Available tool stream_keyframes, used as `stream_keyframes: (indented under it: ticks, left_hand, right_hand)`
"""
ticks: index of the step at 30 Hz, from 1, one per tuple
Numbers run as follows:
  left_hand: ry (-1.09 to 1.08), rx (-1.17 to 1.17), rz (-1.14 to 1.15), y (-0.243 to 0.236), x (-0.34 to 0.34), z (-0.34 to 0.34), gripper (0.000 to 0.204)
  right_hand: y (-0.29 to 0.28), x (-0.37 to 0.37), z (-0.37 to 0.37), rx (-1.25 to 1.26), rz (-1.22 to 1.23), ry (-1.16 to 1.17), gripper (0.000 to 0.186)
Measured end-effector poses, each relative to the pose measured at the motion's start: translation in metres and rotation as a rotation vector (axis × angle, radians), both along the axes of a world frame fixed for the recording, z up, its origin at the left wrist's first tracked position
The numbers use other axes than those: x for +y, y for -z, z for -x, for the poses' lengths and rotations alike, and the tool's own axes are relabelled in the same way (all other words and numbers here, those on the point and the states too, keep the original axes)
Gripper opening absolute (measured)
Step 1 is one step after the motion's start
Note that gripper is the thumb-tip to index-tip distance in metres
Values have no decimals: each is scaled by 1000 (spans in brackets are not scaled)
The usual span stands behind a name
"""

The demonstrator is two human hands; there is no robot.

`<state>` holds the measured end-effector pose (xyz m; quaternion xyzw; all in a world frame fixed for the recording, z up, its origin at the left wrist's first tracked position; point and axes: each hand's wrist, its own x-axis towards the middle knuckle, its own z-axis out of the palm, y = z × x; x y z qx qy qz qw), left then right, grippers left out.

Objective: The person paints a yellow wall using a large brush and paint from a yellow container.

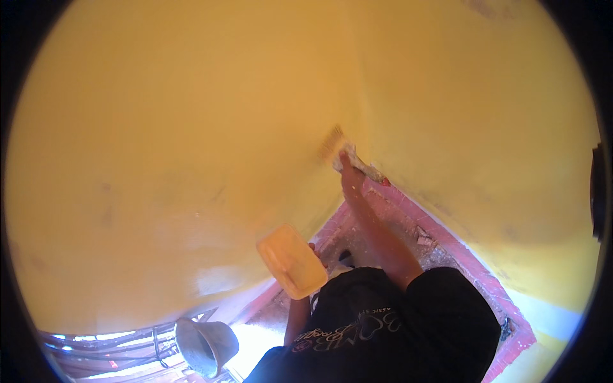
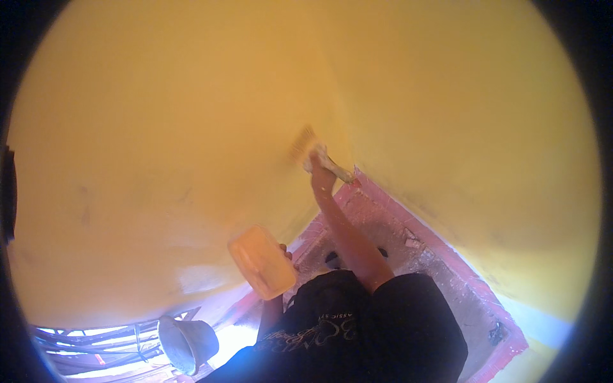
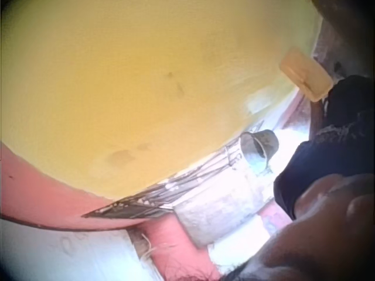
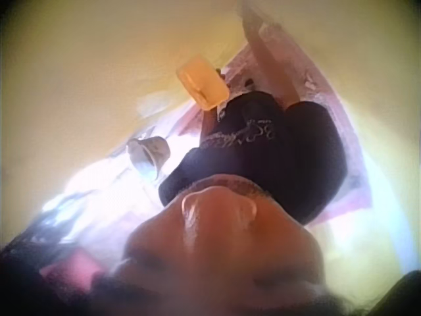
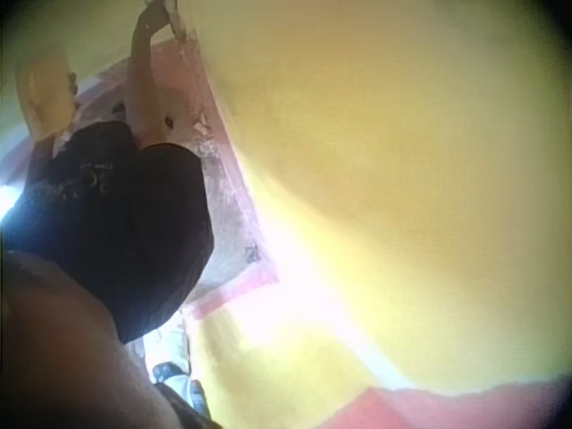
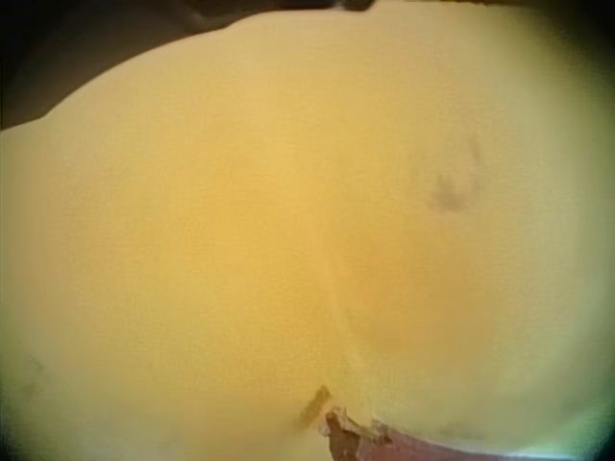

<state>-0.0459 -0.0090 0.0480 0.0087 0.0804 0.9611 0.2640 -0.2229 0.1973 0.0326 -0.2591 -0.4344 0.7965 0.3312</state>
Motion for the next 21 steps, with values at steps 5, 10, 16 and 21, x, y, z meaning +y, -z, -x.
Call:
stream_keyframes:
  ticks: [5, 10, 16, 21]
  left_hand:
    - [2, 3, 222, 36, -14, 5, 66]
    - [34, -105, 12, 89, 11, 14, 51]
    - [-169, 168, 90, 45, 85, 27, 50]
    - [-224, 378, 45, 22, 105, 31, 45]
  right_hand:
    - [43, 25, -45, -230, -92, -43, 43]
    - [-80, 29, -142, -524, -381, -626, 33]
    - [-89, 16, -170, -126, -1041, -782, 28]
    - [-86, 25, -158, -466, -1567, -781, 21]
